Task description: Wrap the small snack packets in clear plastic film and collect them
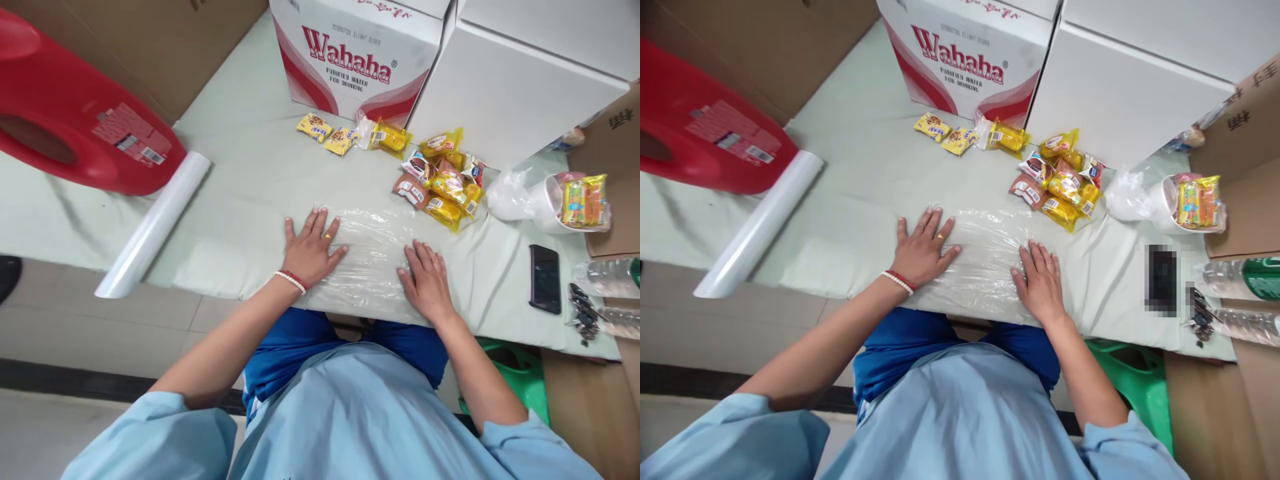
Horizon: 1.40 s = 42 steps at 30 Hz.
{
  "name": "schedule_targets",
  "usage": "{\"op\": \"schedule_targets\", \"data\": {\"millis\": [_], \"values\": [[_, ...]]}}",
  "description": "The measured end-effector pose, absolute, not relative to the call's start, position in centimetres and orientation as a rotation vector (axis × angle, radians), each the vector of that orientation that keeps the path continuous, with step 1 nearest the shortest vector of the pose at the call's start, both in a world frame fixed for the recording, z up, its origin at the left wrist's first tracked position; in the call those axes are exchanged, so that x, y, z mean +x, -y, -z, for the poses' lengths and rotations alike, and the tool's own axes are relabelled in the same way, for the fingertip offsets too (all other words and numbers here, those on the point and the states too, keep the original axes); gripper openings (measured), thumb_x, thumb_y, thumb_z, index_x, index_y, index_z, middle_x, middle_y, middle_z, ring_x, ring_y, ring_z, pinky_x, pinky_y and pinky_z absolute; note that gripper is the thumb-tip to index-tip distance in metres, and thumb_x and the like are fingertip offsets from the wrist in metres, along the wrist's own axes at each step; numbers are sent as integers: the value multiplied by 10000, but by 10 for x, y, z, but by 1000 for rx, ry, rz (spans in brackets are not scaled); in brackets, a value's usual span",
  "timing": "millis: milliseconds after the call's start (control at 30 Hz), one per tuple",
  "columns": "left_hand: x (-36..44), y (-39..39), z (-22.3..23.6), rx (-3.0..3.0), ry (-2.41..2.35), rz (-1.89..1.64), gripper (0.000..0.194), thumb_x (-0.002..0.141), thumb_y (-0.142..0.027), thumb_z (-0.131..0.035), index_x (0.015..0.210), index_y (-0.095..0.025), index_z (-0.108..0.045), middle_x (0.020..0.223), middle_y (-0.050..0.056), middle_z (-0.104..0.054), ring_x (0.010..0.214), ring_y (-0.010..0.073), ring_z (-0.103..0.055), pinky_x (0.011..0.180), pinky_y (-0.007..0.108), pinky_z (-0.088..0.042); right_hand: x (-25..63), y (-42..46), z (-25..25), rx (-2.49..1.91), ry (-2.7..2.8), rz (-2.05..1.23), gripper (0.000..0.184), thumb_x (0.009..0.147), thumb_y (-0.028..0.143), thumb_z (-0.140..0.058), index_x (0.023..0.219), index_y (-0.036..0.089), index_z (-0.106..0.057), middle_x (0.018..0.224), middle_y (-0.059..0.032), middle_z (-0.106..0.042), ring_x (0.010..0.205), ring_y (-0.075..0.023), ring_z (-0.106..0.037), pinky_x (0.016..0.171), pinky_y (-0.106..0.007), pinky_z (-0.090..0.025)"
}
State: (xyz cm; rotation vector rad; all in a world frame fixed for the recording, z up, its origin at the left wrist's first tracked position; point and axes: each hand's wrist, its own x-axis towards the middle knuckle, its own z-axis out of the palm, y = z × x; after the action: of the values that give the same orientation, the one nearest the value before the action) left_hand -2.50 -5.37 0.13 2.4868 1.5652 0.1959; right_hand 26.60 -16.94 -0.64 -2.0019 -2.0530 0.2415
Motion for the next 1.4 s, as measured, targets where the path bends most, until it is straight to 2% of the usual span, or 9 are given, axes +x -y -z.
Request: {"op": "schedule_targets", "data": {"millis": [133,233,333,467,667,767,933,1133,1400], "values": [[-26,55,-3,2492,-1554,-156,705,1060,-644,-398,1673,-297,-370,1793,146,-224,1675,341,-192,1285,753,23,294,172,-3,-1804,2006,-416,503,1070,484,-507,1478,214,-625,1641,-164,-509,1534,-324,-481,1282,-595,-363],[-25,55,-4,2496,-1546,-145,704,1061,-634,-405,1675,-292,-367,1797,147,-204,1676,347,-185,1283,756,41,315,154,-21,-1790,1785,-492,437,1049,514,-548,1335,218,-697,1403,-152,-704,1304,-281,-682,1127,-486,-554],[-26,55,-4,2500,-1537,-147,705,1061,-629,-413,1676,-288,-365,1798,148,-194,1672,356,-196,1281,760,52,319,112,-44,-1809,1663,-470,374,1036,509,-574,1225,222,-722,1165,-103,-791,1060,-252,-766,975,-426,-624],[-26,55,-4,2499,-1531,-176,699,1058,-627,-431,1674,-304,-367,1796,149,-201,1665,356,-224,1284,763,43,285,21,-61,-1663,1991,-368,290,1039,368,-531,1173,205,-730,1143,-104,-780,1041,-256,-740,970,-428,-605],[-26,55,-5,2502,-1524,-165,723,1049,-637,-450,1683,-305,-347,1792,154,-213,1660,379,-229,1277,783,15,199,-135,-40,-1561,2373,-163,483,1061,239,-427,1514,120,-543,1567,-175,-552,1470,-333,-481,1214,-542,-404],[-27,55,-6,2506,-1526,-130,733,1052,-655,-422,1687,-298,-338,1795,154,-200,1662,376,-221,1279,783,-9,173,-184,-28,-1543,2435,-204,458,1115,240,-312,1485,91,-537,1582,-185,-526,1500,-333,-438,1222,-589,-352],[-28,55,-7,2496,-1519,-116,742,1053,-663,-404,1693,-297,-316,1801,147,-177,1669,366,-206,1281,787,-30,168,-197,-38,-1649,2449,-223,383,1113,337,-451,1330,64,-612,1352,-212,-676,1359,-372,-560,1173,-598,-384],[-30,54,-6,2483,-1495,-140,757,1048,-670,-418,1695,-290,-311,1797,150,-189,1674,354,-191,1293,765,28,145,-198,-81,-1898,2157,-87,496,1168,387,-292,1313,26,-599,1252,-182,-706,1250,-344,-666,1079,-502,-500],[-30,55,-8,2457,-1482,-113,760,1051,-678,-379,1702,-296,-294,1805,132,-167,1680,363,-163,1294,777,-5,87,-238,-47,-1718,2341,-84,546,1099,534,-498,1379,81,-619,1454,-180,-607,1484,-400,-415,1197,-624,-404]]}}
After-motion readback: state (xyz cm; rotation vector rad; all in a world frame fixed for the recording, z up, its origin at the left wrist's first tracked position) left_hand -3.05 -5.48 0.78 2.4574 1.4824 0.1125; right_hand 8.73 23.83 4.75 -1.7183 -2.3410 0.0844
